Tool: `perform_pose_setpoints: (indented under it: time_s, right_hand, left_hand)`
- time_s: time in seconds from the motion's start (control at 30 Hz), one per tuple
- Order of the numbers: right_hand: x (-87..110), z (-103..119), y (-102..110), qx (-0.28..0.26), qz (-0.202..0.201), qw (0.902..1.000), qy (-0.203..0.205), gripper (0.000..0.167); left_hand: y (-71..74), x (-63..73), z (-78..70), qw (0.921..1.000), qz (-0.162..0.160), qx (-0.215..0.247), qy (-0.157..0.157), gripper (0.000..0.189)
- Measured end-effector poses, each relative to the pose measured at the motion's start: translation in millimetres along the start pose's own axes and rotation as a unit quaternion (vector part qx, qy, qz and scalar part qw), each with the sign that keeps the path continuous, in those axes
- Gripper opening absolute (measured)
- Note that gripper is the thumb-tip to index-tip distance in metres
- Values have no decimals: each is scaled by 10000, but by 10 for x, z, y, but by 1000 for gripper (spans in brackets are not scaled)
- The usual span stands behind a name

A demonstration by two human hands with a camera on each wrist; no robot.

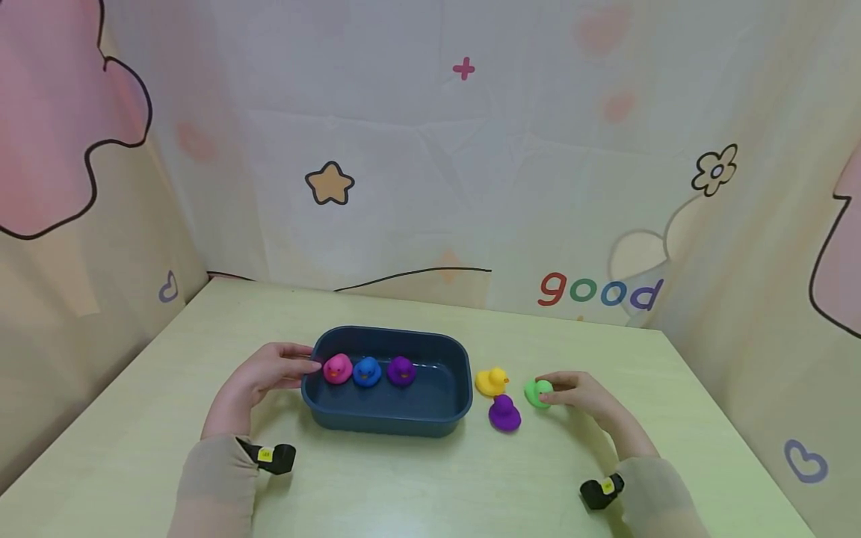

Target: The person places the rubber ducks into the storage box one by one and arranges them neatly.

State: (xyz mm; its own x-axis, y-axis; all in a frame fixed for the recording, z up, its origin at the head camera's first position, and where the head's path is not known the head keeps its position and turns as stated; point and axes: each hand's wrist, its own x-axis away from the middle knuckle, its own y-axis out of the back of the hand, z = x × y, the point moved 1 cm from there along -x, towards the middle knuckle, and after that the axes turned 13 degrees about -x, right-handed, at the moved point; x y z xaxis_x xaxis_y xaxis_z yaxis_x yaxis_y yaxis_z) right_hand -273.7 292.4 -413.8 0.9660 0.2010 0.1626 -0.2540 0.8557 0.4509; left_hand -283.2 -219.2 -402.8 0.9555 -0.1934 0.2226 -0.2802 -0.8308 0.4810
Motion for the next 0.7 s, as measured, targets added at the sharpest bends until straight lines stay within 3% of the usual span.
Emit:
perform_pose_setpoints:
  time_s: [0.37,0.7]
  right_hand:
    - [6,17,12,-161,-255,9995,36,49]
    - [37,50,45,-1443,-625,9875,-140,57]
  left_hand:
    - [-4,3,-5,10000,4,18,7,60]
    - [1,-8,7,10000,25,25,-5,61]
